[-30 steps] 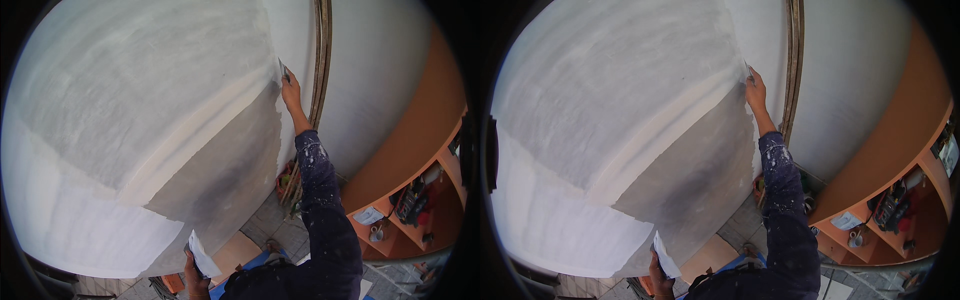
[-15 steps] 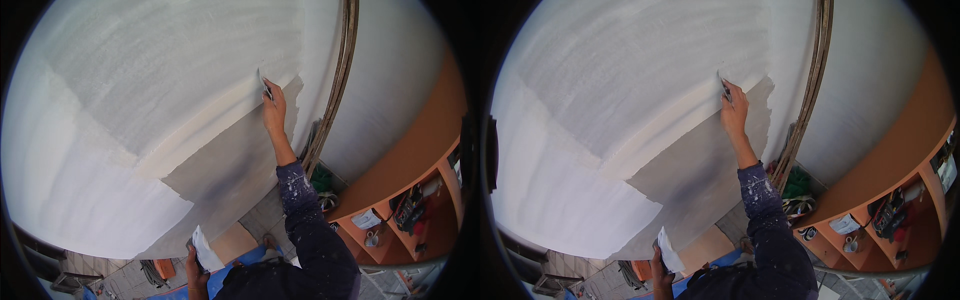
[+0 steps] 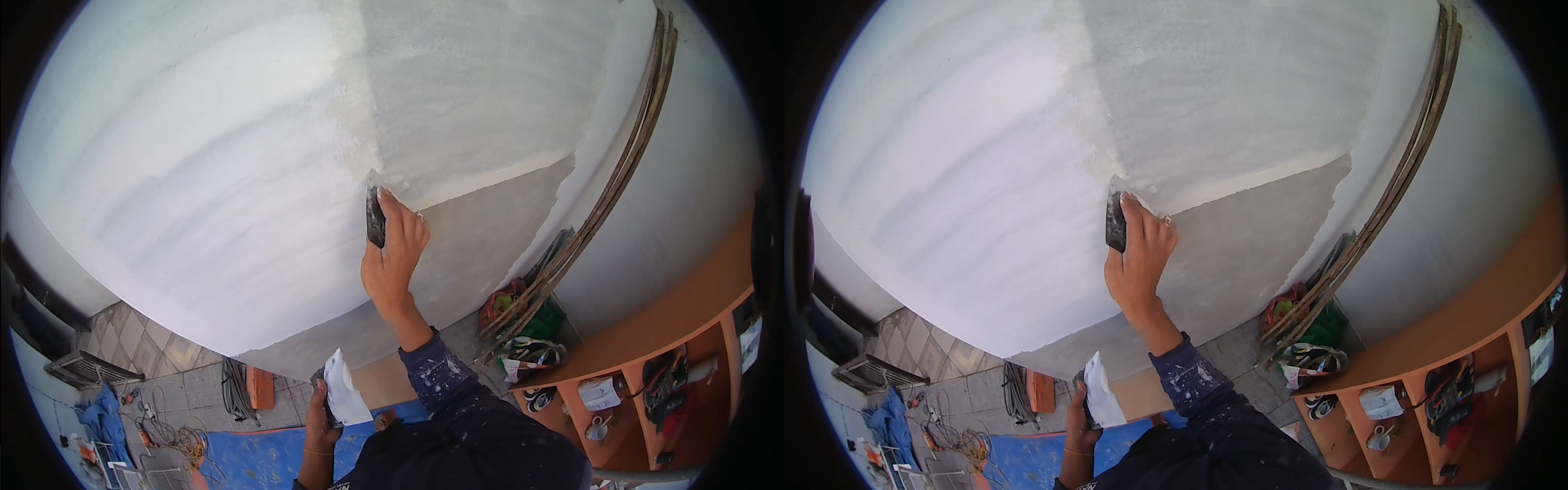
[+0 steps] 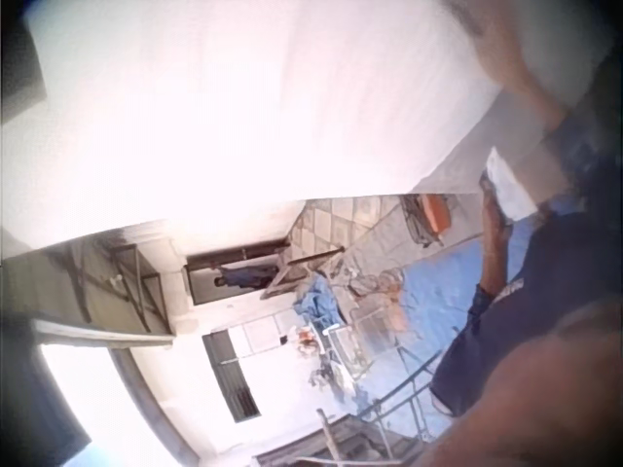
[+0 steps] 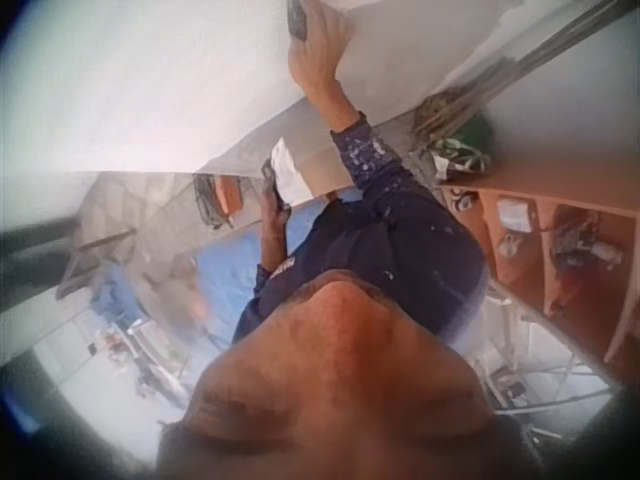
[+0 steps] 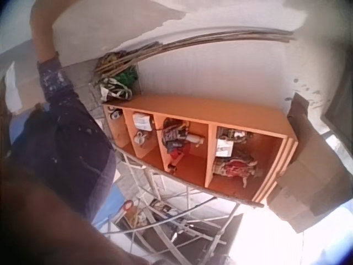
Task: The person applies white plaster to a wall using a trowel and hawk. They repeatedly scoop plaster from the hawk and spread it in smooth strokes across the wall surface, working progressively upward and across the area.
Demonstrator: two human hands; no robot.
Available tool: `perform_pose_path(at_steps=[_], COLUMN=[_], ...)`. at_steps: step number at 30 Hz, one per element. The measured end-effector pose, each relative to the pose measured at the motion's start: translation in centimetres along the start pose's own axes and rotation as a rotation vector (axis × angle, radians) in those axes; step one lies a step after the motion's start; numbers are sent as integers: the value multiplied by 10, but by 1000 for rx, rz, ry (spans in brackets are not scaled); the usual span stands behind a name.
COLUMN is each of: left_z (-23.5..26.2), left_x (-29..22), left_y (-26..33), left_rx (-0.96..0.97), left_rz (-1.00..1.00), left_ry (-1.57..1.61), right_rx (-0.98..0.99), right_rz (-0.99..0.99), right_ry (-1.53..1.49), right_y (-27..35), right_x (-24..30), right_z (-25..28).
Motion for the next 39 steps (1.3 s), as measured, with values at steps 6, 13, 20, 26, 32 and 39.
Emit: perform_pose_path(at_steps=[6,13,20,26,32,39], left_z=[-8,-103,-208,-239,-299,-371], left_x=[-8,2,18,12,24,26], left_y=[-10,-45,-11,-18,-22,-33], left_rx=[25,297,531,352,397,387], left_rz=[-17,230,300,-21,-508,-895], left_ry=[33,175,142,-194,-823,-820], right_rx=[243,720,697,705,705,810], right_rz=[125,466,642,512,525,613], right_ry=[88,-526,-282,188,332,261], right_y=[37,47,43,-13,-56,-42], right_x=[33,20,-4,-78,-94,-126], right_z=[-7,96,179,213,239,237])
Point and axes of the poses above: each hand's wrist, its own y-axis away from the middle knuckle, its own z-axis out of the back of the hand, x = y × z, the point moved 5 cm from there along -y, towards the middle knuckle, and after that the axes turned 7 degrees about y, right-handed, at the moved point
